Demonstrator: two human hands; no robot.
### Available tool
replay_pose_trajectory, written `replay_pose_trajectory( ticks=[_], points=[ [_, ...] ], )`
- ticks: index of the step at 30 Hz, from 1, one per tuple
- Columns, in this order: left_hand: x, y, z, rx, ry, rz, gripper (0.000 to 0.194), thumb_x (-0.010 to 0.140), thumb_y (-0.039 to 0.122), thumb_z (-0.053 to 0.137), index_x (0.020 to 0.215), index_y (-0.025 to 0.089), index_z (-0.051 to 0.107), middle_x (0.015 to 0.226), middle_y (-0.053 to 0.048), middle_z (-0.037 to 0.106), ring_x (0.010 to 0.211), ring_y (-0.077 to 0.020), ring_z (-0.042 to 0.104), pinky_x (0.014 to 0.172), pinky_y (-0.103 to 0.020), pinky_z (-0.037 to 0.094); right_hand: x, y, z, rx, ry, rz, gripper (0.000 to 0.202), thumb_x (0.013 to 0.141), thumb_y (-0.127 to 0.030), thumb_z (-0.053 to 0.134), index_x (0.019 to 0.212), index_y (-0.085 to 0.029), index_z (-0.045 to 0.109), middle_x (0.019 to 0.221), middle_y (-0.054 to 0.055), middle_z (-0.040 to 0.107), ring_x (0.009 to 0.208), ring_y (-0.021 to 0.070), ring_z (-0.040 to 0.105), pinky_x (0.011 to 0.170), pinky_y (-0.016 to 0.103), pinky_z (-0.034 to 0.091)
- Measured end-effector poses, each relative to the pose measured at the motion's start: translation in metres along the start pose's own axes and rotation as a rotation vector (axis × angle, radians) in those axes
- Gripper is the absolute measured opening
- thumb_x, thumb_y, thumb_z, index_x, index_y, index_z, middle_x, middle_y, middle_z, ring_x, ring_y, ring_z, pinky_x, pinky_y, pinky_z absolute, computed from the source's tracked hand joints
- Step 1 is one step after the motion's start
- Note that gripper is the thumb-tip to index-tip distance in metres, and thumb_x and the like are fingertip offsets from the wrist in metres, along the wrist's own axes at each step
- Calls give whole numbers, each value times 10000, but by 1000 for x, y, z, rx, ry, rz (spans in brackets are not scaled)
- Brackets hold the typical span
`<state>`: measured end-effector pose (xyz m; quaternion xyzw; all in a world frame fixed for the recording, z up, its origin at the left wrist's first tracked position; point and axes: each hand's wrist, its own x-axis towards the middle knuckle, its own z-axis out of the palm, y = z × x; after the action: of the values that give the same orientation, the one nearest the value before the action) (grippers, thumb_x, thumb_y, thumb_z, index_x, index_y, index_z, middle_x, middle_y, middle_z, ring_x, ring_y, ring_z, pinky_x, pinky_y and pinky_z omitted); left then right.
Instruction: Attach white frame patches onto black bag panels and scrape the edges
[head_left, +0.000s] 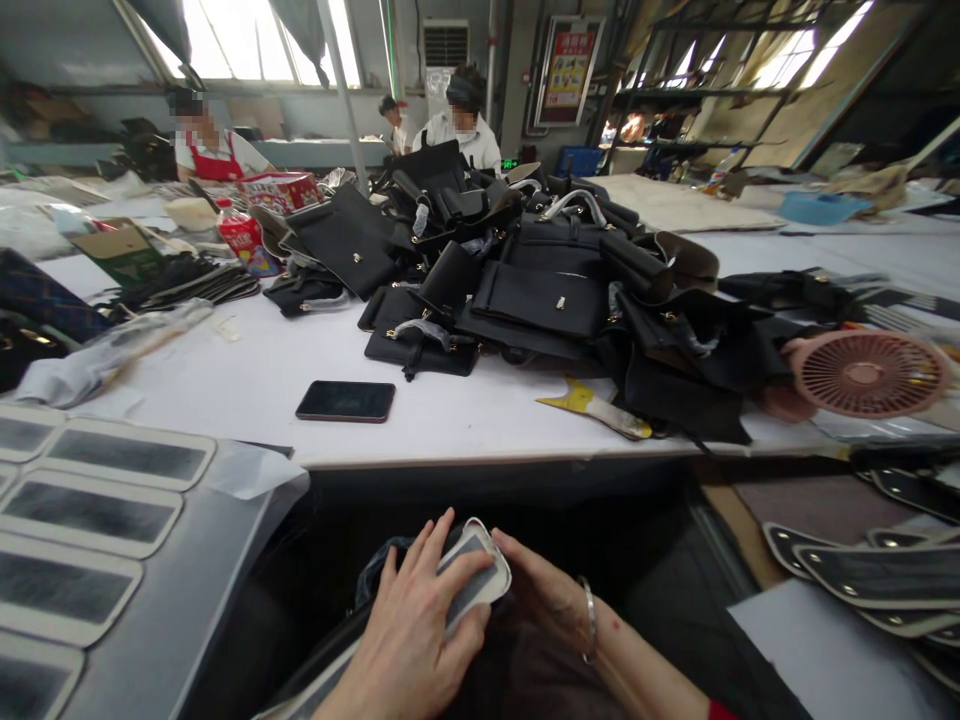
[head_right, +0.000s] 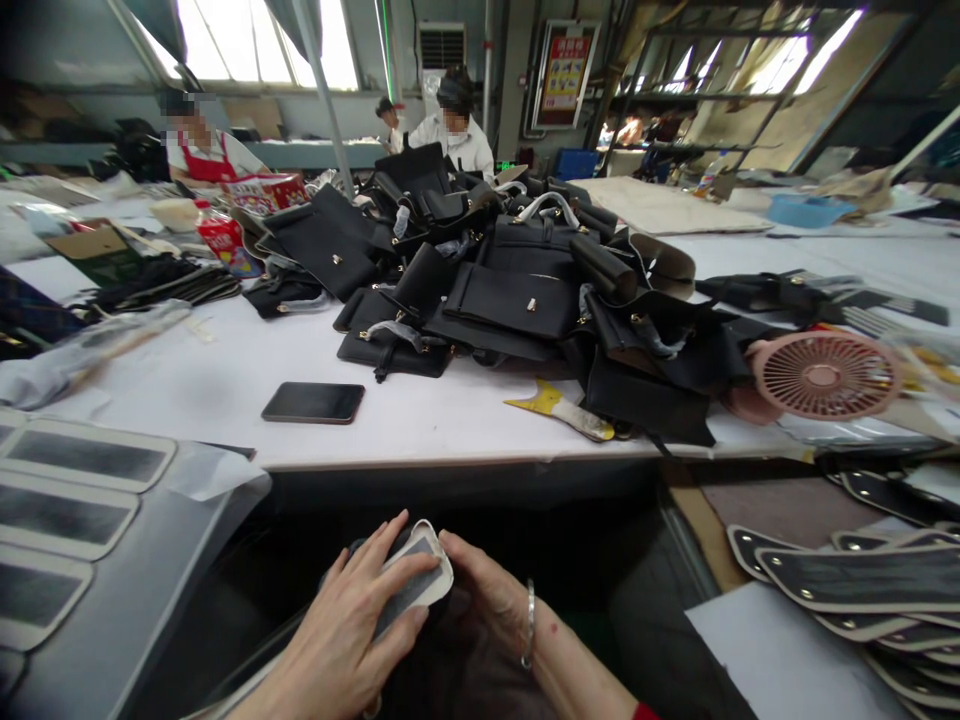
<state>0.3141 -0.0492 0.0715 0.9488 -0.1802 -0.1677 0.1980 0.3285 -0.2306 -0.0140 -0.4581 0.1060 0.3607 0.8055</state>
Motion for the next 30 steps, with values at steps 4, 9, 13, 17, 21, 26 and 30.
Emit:
replay_pose_trajectory(
  ticks=[4,9,13,17,21,26,30],
  points=[
    [1,-1,-2,1,-7,21,482,852,310,477,1293,506,488,1591,-7,226,1443,-288,250,1108,-629,235,-6,-14,6,-70,-39,-17,491,875,-559,560,1204,-204,646,1036,73,665,957,208,550,736,279,428],
    [-1,-7,-2,-17,-14,49,508,845,295,481,1302,517,469,1599,-21,199,1445,-287,239,1119,-624,213,-12,-30,12,-159,-80,-13,427,889,-472,570,1232,-225,633,1004,70,659,878,194,566,646,246,457],
    [-2,-11,-3,-44,-32,90,525,851,288,476,1322,518,448,1599,-33,197,1453,-285,214,1120,-628,202,-11,-36,11,-170,-136,-14,473,887,-442,598,1303,-219,582,1058,104,662,860,199,600,625,261,504],
    [-1,-14,-6,-72,-47,109,530,847,276,478,1319,513,452,1595,-43,209,1447,-290,236,1114,-620,228,-8,-40,12,-183,-100,18,531,863,-423,651,1347,-233,548,1105,119,658,885,211,630,682,319,547],
    [1,-20,-3,-110,-34,138,505,852,280,471,1301,512,469,1593,-38,219,1445,-307,240,1104,-630,236,-5,-46,15,-261,-58,36,530,840,-409,691,1329,-240,572,1088,103,666,856,181,636,683,293,554],
    [3,-28,1,-160,-31,160,516,842,298,472,1324,479,465,1593,-52,215,1444,-324,236,1104,-641,221,-4,-56,20,-422,38,55,573,792,-465,732,1300,-230,605,966,68,692,764,155,638,656,243,529],
    [3,-31,-1,-205,-48,118,572,806,339,493,1377,314,454,1587,-101,219,1450,-309,229,1144,-600,192,-2,-59,29,-499,116,68,627,733,-517,766,1273,-229,629,922,47,698,742,156,621,645,247,511]
  ],
)
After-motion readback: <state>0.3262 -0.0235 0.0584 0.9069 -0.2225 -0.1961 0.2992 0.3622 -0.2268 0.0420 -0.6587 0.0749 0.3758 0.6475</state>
